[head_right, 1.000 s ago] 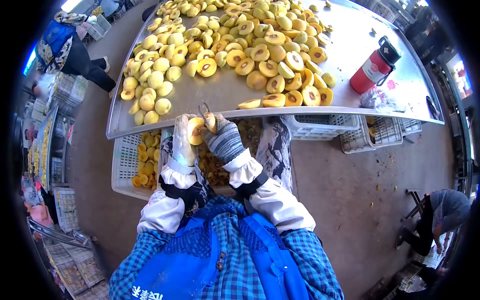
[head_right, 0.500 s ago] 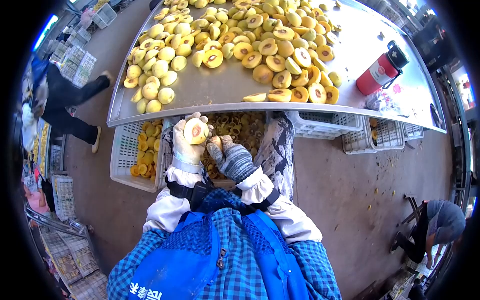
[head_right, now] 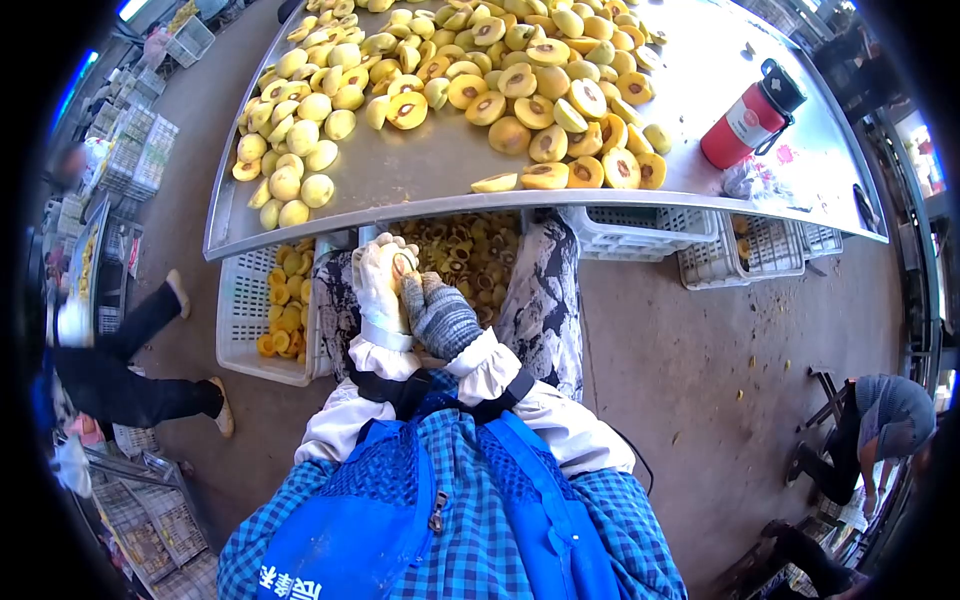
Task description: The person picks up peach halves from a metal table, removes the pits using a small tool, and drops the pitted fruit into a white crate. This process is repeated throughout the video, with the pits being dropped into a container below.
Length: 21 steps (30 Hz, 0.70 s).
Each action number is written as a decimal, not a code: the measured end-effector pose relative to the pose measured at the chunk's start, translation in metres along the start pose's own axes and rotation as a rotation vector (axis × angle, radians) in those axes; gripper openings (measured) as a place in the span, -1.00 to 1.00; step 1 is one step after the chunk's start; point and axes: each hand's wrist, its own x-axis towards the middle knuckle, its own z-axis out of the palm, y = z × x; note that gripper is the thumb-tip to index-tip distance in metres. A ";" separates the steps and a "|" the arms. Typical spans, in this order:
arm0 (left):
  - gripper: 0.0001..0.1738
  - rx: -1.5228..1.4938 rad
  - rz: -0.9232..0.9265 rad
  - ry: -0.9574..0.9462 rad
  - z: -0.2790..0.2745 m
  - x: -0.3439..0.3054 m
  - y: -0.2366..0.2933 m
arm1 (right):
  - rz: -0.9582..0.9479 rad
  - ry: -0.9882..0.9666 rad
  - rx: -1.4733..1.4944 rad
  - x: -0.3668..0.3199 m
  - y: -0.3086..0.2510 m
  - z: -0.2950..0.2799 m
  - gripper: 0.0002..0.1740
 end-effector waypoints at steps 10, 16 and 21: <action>-0.78 0.058 0.045 0.020 -0.002 -0.009 -0.006 | 0.013 -0.058 -0.008 0.001 0.003 0.000 -0.53; -0.69 0.044 -0.201 -0.104 0.015 -0.017 0.020 | -0.298 0.073 0.471 -0.007 0.035 0.011 -0.71; -0.60 0.190 -0.152 -0.182 0.018 -0.014 0.020 | 0.394 -0.220 1.091 -0.006 0.022 -0.014 -0.51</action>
